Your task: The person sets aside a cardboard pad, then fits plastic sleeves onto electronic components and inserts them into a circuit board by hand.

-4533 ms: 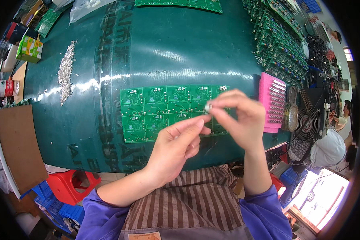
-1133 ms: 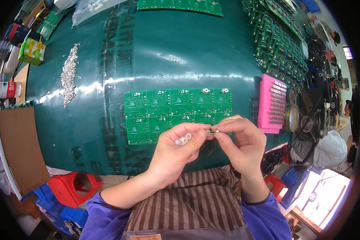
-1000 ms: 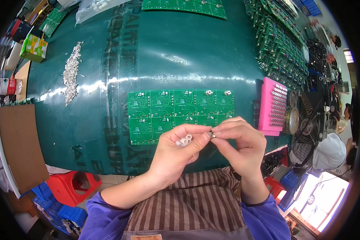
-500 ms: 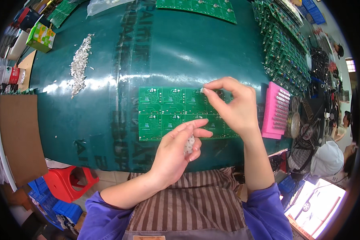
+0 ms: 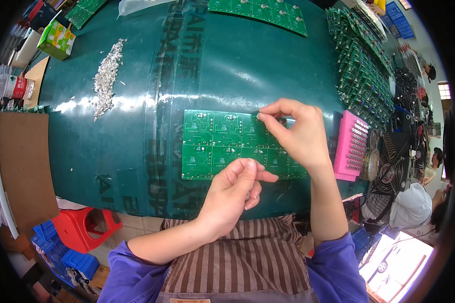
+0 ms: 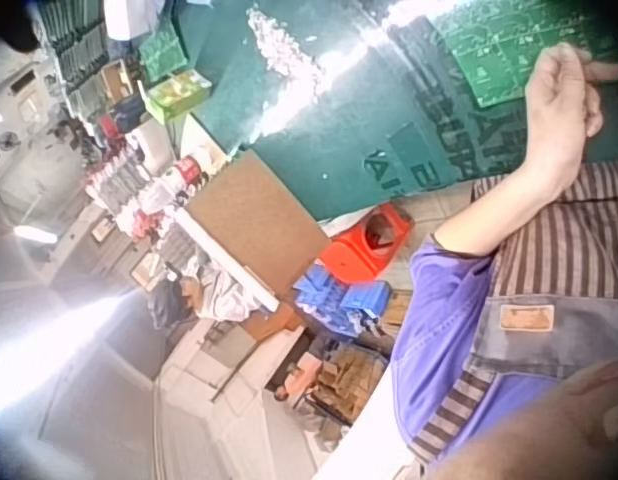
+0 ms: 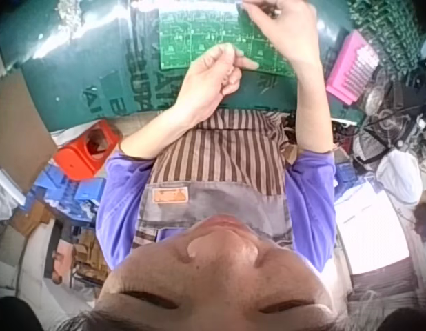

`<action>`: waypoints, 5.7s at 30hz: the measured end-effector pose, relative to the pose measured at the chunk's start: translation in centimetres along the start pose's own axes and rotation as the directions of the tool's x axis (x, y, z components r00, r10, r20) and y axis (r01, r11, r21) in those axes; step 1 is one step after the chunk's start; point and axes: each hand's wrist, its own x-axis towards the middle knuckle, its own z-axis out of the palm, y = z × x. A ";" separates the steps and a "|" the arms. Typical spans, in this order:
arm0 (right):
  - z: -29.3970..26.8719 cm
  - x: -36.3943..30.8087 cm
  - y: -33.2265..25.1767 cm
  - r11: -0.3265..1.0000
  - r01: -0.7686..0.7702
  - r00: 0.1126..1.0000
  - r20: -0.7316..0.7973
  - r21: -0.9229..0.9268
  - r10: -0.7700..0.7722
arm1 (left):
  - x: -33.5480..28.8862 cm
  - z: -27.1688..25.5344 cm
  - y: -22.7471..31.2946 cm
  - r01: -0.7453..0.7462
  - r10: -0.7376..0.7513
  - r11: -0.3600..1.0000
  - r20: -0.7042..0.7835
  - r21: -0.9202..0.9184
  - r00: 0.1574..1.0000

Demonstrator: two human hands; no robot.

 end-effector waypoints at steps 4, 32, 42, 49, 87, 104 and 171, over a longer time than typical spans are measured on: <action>0.0 -0.1 -0.1 1.000 0.004 1.000 0.007 -0.016 -0.004 | -0.1 -0.1 0.0 -0.004 0.004 1.000 -0.001 -0.029 1.000; -10.5 -7.5 10.1 0.877 -0.247 0.840 -0.543 -0.411 -0.017 | 0.8 0.5 0.3 -0.065 0.071 0.992 -0.047 0.108 0.996; -7.1 -8.2 4.7 0.983 -0.129 0.861 -0.478 0.129 0.175 | 1.0 1.4 -0.4 -0.090 0.085 0.990 0.054 0.111 0.995; -1.6 -9.6 -0.5 0.763 0.011 0.993 -0.096 0.646 0.067 | 0.7 1.2 -0.6 -0.067 0.065 0.998 0.117 0.008 0.991; 2.7 2.1 -1.9 0.998 0.010 1.000 0.020 0.059 -0.011 | -0.5 -1.2 1.4 -0.061 0.055 0.991 -0.059 -0.123 0.997; 3.6 1.2 -1.7 0.992 0.129 0.987 -0.093 0.001 -0.129 | -0.5 -1.6 2.0 0.046 -0.052 0.987 -0.031 -0.151 0.998; 1.6 -5.8 -2.5 0.852 0.000 1.000 0.017 0.523 -0.010 | -1.1 -2.0 2.2 -0.037 0.040 0.994 0.022 -0.107 0.999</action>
